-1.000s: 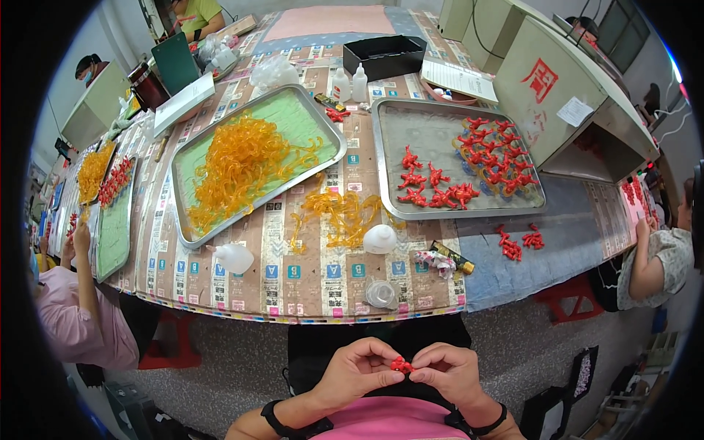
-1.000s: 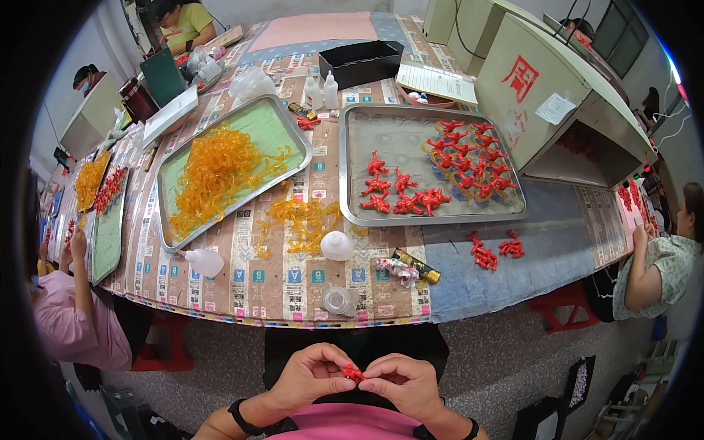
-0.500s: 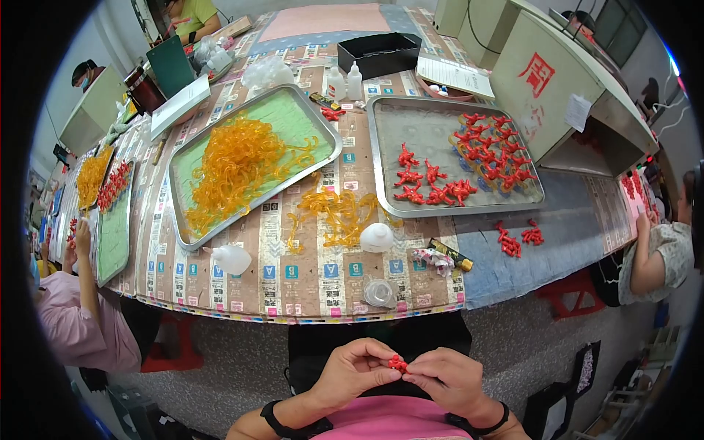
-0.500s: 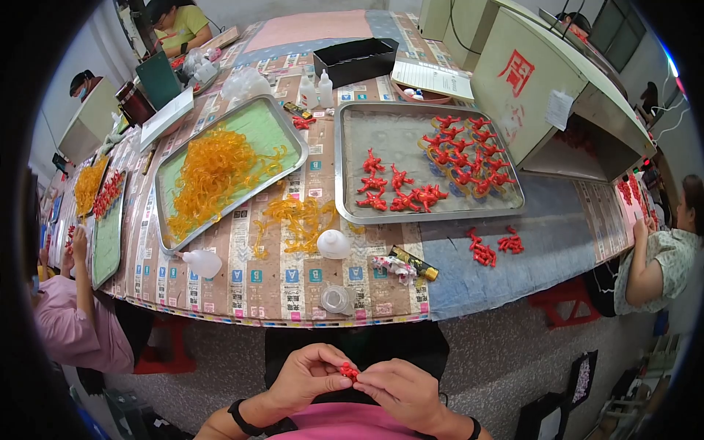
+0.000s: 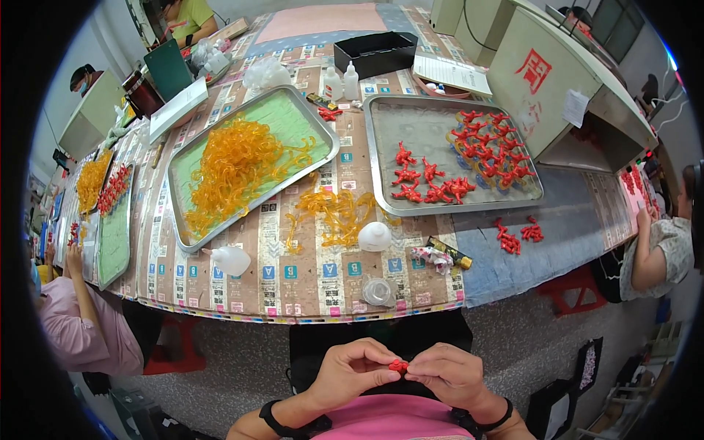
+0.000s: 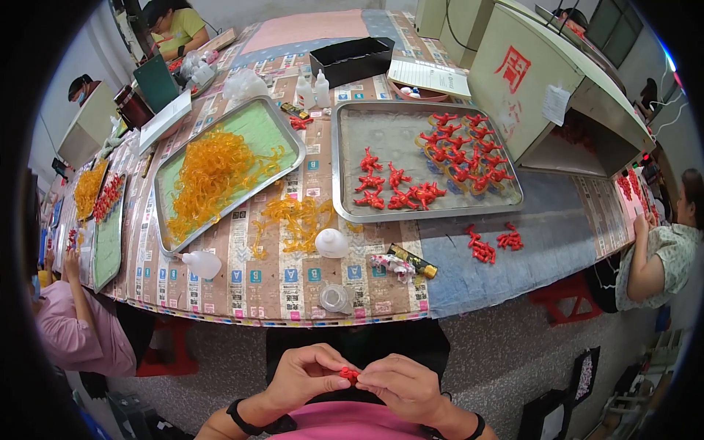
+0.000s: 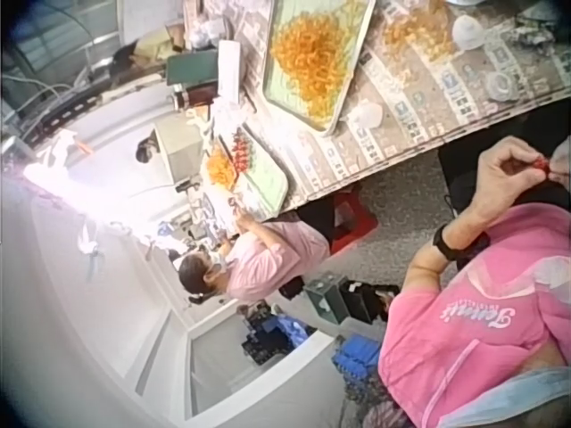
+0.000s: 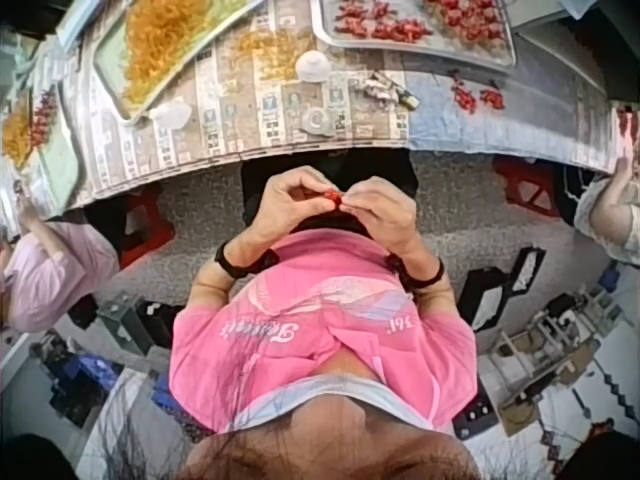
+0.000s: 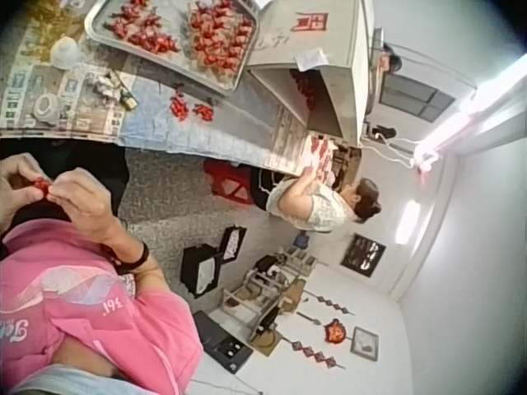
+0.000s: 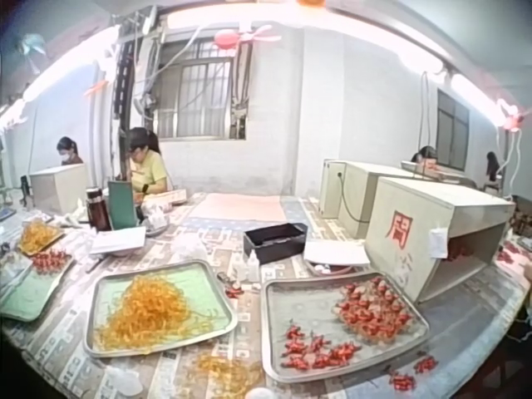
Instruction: Assembling small red and yellow plastic components into finished pieces at a factory workstation.
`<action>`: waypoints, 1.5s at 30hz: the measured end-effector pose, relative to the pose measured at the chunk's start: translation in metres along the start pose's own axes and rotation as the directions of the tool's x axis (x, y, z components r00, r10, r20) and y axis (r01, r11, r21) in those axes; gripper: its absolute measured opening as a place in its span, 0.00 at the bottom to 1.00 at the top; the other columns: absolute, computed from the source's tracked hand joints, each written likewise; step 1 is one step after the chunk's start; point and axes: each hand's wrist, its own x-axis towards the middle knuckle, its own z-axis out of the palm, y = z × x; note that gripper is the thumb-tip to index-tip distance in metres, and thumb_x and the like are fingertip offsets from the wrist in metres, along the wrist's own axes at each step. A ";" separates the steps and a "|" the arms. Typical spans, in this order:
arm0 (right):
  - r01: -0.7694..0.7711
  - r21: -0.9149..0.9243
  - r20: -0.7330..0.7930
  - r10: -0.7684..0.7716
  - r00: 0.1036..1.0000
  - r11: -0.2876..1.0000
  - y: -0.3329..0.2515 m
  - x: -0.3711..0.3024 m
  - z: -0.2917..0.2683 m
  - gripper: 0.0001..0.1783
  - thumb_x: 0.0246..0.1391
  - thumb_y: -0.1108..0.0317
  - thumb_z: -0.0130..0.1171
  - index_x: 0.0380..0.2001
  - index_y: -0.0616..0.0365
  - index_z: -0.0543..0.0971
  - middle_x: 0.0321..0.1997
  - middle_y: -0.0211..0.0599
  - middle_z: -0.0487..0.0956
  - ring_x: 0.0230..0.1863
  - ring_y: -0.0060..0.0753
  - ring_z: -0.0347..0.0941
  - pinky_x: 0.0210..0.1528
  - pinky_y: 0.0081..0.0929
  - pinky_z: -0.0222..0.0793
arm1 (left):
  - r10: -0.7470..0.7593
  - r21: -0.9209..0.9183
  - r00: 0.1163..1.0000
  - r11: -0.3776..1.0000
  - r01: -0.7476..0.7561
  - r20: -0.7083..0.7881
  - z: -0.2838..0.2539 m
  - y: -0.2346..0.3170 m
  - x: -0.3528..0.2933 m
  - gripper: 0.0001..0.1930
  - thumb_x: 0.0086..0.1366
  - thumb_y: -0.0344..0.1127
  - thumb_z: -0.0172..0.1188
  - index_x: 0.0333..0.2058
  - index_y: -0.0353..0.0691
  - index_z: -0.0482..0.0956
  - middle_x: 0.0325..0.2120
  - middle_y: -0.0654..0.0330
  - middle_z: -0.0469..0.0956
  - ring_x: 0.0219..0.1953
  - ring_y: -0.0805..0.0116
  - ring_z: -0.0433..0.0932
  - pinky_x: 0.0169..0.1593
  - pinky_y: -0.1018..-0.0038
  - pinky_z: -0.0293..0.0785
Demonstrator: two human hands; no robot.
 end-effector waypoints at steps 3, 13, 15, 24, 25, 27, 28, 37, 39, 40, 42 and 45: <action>0.009 0.018 0.033 -0.009 0.999 1.000 0.000 0.001 -0.003 0.10 0.39 0.77 0.67 0.29 0.62 0.80 0.29 0.38 0.78 0.28 0.33 0.76 0.28 0.23 0.71 | -0.149 -0.090 0.989 0.985 0.150 0.015 -0.004 0.000 -0.001 0.08 0.54 0.19 0.62 0.34 0.32 0.77 0.37 0.56 0.75 0.39 0.70 0.78 0.44 0.78 0.77; -0.161 0.066 0.050 0.158 0.986 0.985 -0.005 0.001 -0.003 0.09 0.41 0.76 0.68 0.29 0.61 0.80 0.30 0.38 0.79 0.29 0.30 0.76 0.29 0.21 0.72 | -0.045 -0.010 0.999 0.999 0.045 0.017 0.000 0.001 0.001 0.10 0.52 0.17 0.63 0.34 0.33 0.78 0.36 0.55 0.74 0.40 0.67 0.77 0.46 0.75 0.77; -0.228 0.115 0.063 0.222 0.973 0.967 -0.006 -0.001 -0.002 0.09 0.41 0.76 0.68 0.29 0.61 0.81 0.30 0.38 0.79 0.29 0.30 0.76 0.30 0.20 0.72 | 0.075 0.062 0.996 0.995 -0.077 0.039 0.001 -0.001 0.000 0.10 0.53 0.18 0.63 0.35 0.33 0.79 0.37 0.55 0.75 0.40 0.69 0.77 0.46 0.77 0.76; -0.111 0.074 0.067 0.106 0.992 0.991 -0.005 -0.001 -0.001 0.08 0.42 0.77 0.67 0.29 0.61 0.80 0.31 0.38 0.79 0.30 0.31 0.77 0.31 0.21 0.73 | 0.015 0.060 0.999 0.998 -0.018 0.051 -0.005 -0.003 -0.003 0.11 0.52 0.18 0.64 0.36 0.34 0.80 0.38 0.54 0.75 0.40 0.69 0.77 0.46 0.77 0.75; -0.124 0.090 0.079 0.117 0.990 0.988 -0.005 0.000 -0.001 0.08 0.41 0.77 0.67 0.29 0.61 0.80 0.31 0.38 0.79 0.31 0.32 0.77 0.31 0.21 0.73 | 0.060 0.090 0.997 0.994 -0.064 0.044 -0.004 -0.004 -0.003 0.11 0.52 0.18 0.64 0.36 0.33 0.80 0.38 0.54 0.76 0.40 0.69 0.77 0.46 0.77 0.75; -0.138 0.105 0.093 0.128 0.987 0.985 -0.004 0.001 -0.001 0.08 0.41 0.77 0.66 0.29 0.61 0.80 0.30 0.38 0.78 0.31 0.32 0.77 0.32 0.22 0.73 | 0.105 0.119 0.994 0.987 -0.109 0.037 -0.004 -0.005 -0.004 0.11 0.51 0.18 0.64 0.35 0.33 0.80 0.37 0.53 0.76 0.40 0.69 0.77 0.46 0.76 0.75; -0.133 0.110 0.091 0.123 0.988 0.985 -0.004 0.002 -0.001 0.08 0.41 0.77 0.66 0.29 0.61 0.80 0.30 0.38 0.78 0.30 0.32 0.76 0.31 0.22 0.73 | 0.136 0.166 0.990 0.976 -0.141 0.041 -0.005 -0.005 -0.004 0.11 0.51 0.18 0.64 0.35 0.33 0.80 0.37 0.53 0.77 0.40 0.69 0.77 0.46 0.76 0.75; -0.057 0.077 0.098 0.049 0.994 0.995 -0.001 0.004 0.000 0.09 0.40 0.79 0.66 0.29 0.63 0.79 0.31 0.39 0.78 0.30 0.34 0.76 0.30 0.23 0.72 | 0.113 0.105 0.993 0.988 -0.115 0.031 -0.007 -0.009 -0.003 0.11 0.50 0.18 0.65 0.33 0.35 0.81 0.36 0.54 0.78 0.41 0.67 0.78 0.47 0.74 0.75; -0.050 0.078 0.104 0.041 0.994 0.996 0.000 0.004 0.000 0.09 0.40 0.79 0.66 0.29 0.63 0.79 0.31 0.39 0.78 0.30 0.34 0.76 0.31 0.23 0.73 | 0.130 0.109 0.991 0.985 -0.134 0.037 -0.007 -0.009 -0.003 0.11 0.50 0.18 0.65 0.33 0.35 0.81 0.36 0.54 0.78 0.41 0.66 0.78 0.47 0.74 0.75; -0.018 0.064 0.101 0.011 0.995 0.998 0.002 0.003 0.002 0.09 0.40 0.79 0.66 0.29 0.63 0.79 0.31 0.39 0.78 0.30 0.34 0.76 0.31 0.23 0.73 | 0.133 0.147 0.990 0.979 -0.138 0.038 -0.007 -0.008 -0.003 0.11 0.50 0.18 0.65 0.33 0.35 0.82 0.36 0.54 0.78 0.42 0.66 0.77 0.47 0.74 0.75; 0.015 0.051 0.097 -0.020 0.995 0.999 0.003 0.002 0.003 0.10 0.40 0.80 0.66 0.30 0.63 0.79 0.31 0.40 0.78 0.30 0.34 0.76 0.31 0.23 0.73 | 0.136 0.187 0.990 0.972 -0.141 0.039 -0.007 -0.007 -0.004 0.11 0.49 0.17 0.65 0.33 0.35 0.82 0.36 0.53 0.78 0.42 0.66 0.77 0.47 0.74 0.75; -0.024 0.083 0.089 0.016 0.996 0.996 0.000 0.002 0.005 0.11 0.40 0.79 0.66 0.31 0.63 0.79 0.32 0.40 0.78 0.30 0.34 0.76 0.31 0.23 0.73 | 0.073 0.084 0.997 0.994 -0.074 0.017 -0.008 -0.008 -0.005 0.10 0.50 0.17 0.65 0.33 0.35 0.81 0.36 0.53 0.78 0.43 0.65 0.77 0.48 0.73 0.74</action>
